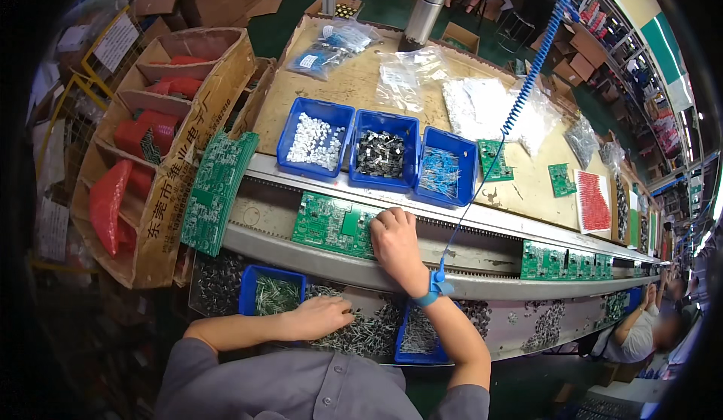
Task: Assembling electronic components onto printed circuit boards at an assembly line workstation.
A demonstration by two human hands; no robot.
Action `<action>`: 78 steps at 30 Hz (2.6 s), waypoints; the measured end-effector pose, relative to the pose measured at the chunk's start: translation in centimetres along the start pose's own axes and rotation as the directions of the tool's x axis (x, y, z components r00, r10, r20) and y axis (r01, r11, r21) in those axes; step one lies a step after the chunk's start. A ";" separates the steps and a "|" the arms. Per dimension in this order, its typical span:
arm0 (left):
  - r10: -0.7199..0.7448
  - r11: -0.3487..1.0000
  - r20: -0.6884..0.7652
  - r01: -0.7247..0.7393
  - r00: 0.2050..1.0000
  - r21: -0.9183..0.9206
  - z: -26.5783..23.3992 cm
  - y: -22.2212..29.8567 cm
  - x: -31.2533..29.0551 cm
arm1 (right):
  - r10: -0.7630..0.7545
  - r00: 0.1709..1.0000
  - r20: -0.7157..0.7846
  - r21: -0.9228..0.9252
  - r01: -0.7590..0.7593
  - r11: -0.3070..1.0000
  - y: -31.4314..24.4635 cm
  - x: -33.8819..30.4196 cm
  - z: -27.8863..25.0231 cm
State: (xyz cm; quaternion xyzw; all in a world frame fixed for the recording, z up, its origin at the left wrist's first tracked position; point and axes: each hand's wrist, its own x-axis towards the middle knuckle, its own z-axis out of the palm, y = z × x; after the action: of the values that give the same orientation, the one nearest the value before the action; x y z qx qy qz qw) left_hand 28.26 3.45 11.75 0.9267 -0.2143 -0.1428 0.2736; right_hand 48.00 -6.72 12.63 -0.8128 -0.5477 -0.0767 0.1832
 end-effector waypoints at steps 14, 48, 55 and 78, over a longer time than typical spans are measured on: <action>-0.097 0.995 -0.128 0.092 0.987 -0.048 0.6 0.0 0.2 | -0.015 0.877 0.480 0.215 -0.102 0.971 -7.3 -9.7 -3.0; -0.164 0.903 -0.754 0.404 0.636 0.144 -7.1 -11.0 0.3 | -0.044 0.914 0.402 0.220 -0.050 0.974 -8.1 -10.5 -0.7; -0.146 0.895 -0.732 0.404 0.665 0.188 -7.3 -10.8 0.6 | -0.027 0.914 0.404 0.209 -0.064 0.976 -8.0 -10.4 -1.2; -0.115 0.872 -0.747 0.427 0.655 0.240 -7.6 -10.5 0.7 | -0.034 0.918 0.394 0.236 -0.066 0.970 -8.0 -10.3 -1.0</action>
State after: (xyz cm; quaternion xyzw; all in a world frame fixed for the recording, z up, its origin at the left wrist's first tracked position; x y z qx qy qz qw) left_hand 35.10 14.46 11.81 0.9651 0.0286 0.2327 0.1164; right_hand 36.74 -13.34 11.90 -0.7872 -0.5719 0.1585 0.1680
